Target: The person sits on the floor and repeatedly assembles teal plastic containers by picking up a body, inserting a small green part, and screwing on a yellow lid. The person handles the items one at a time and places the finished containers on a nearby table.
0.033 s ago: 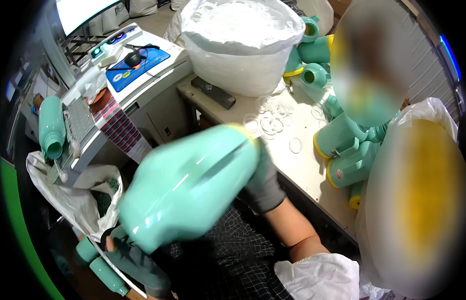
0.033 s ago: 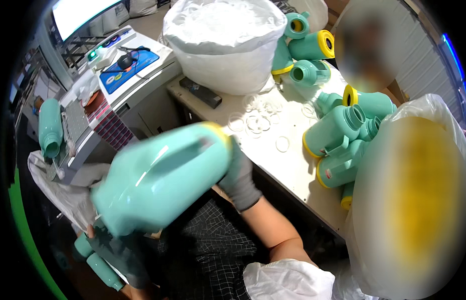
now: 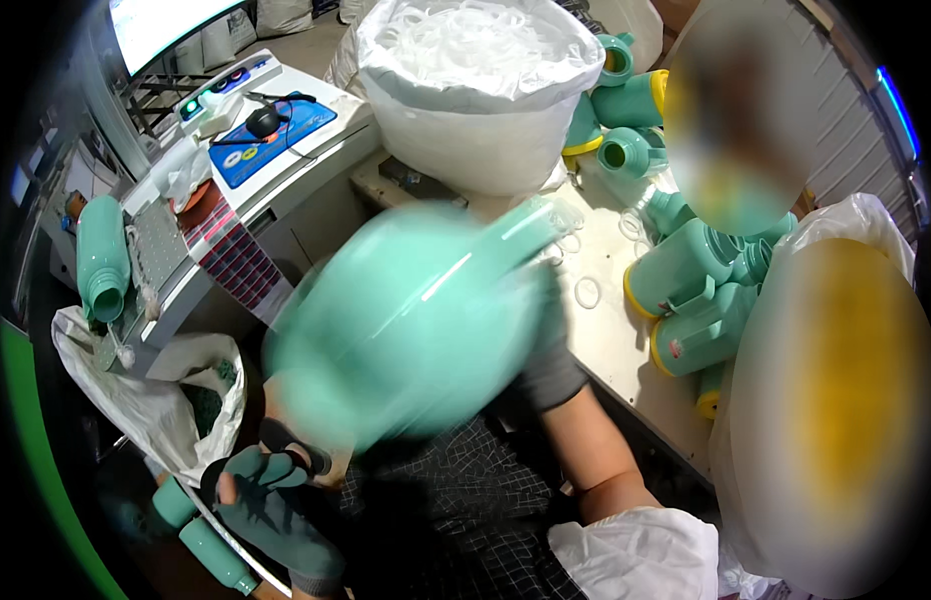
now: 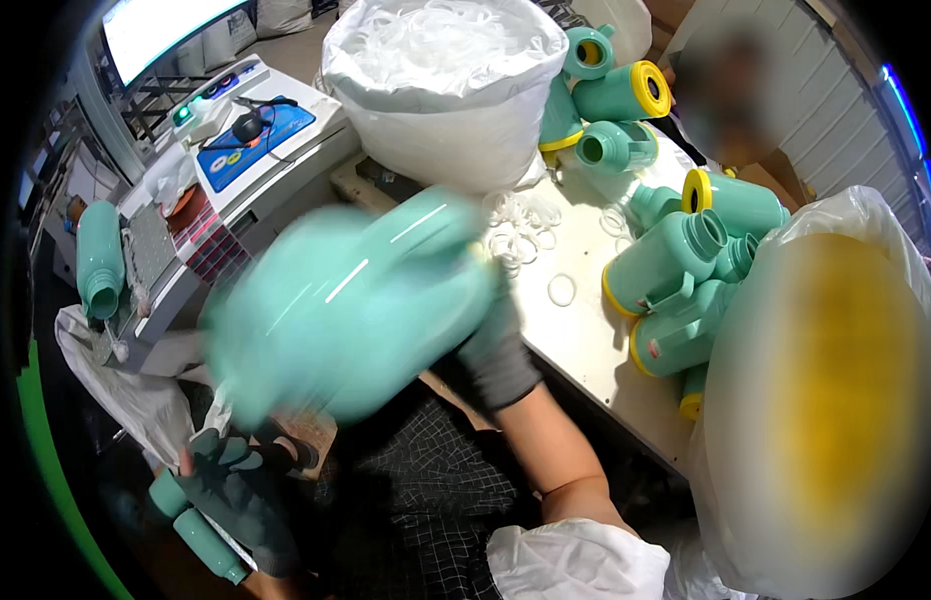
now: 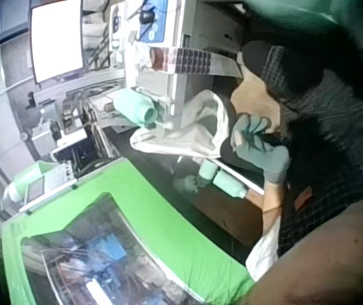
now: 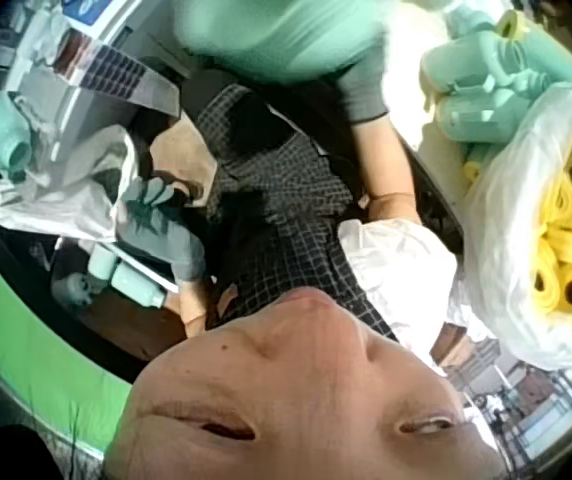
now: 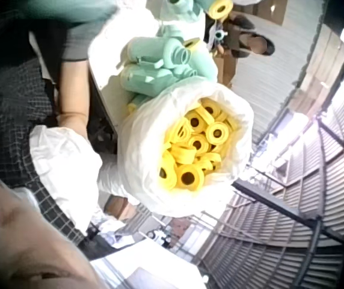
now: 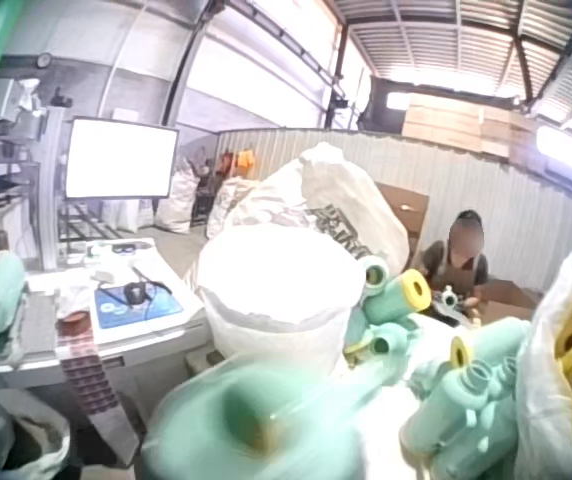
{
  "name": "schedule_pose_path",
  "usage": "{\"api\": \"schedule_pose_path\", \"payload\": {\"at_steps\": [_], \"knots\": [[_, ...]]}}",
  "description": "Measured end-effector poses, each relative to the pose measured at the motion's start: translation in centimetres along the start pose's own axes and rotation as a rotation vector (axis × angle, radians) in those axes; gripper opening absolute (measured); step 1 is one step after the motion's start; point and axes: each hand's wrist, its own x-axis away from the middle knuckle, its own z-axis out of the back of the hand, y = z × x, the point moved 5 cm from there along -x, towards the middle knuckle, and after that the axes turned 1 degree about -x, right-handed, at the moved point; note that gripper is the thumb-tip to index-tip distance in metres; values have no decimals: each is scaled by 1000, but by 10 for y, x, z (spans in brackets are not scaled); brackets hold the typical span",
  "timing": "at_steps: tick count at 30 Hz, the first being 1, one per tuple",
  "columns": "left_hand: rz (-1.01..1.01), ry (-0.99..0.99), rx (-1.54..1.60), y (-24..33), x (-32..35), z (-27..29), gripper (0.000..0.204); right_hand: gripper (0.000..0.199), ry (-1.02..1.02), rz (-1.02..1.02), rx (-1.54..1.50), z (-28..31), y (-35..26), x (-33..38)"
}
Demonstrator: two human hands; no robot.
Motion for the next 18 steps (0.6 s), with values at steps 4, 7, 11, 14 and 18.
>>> {"api": "schedule_pose_path", "payload": {"at_steps": [4,7,11,14,18], "knots": [[-43,-176,131,-10,-11,-27,51,55,361,368,-116,93,-191,-71],[164,-153,20,-45,-6,-24,48,32,512,493,-360,162,-293,-117],[224,-55,-7,-50,0,-3,41,30,733,544,-315,158,-259,-175],[256,-9,29,-55,2,23,39,37,404,532,97,166,-260,-191],[-23,28,-337,-35,-10,64,37,38,476,367,581,148,-169,-157]]}}
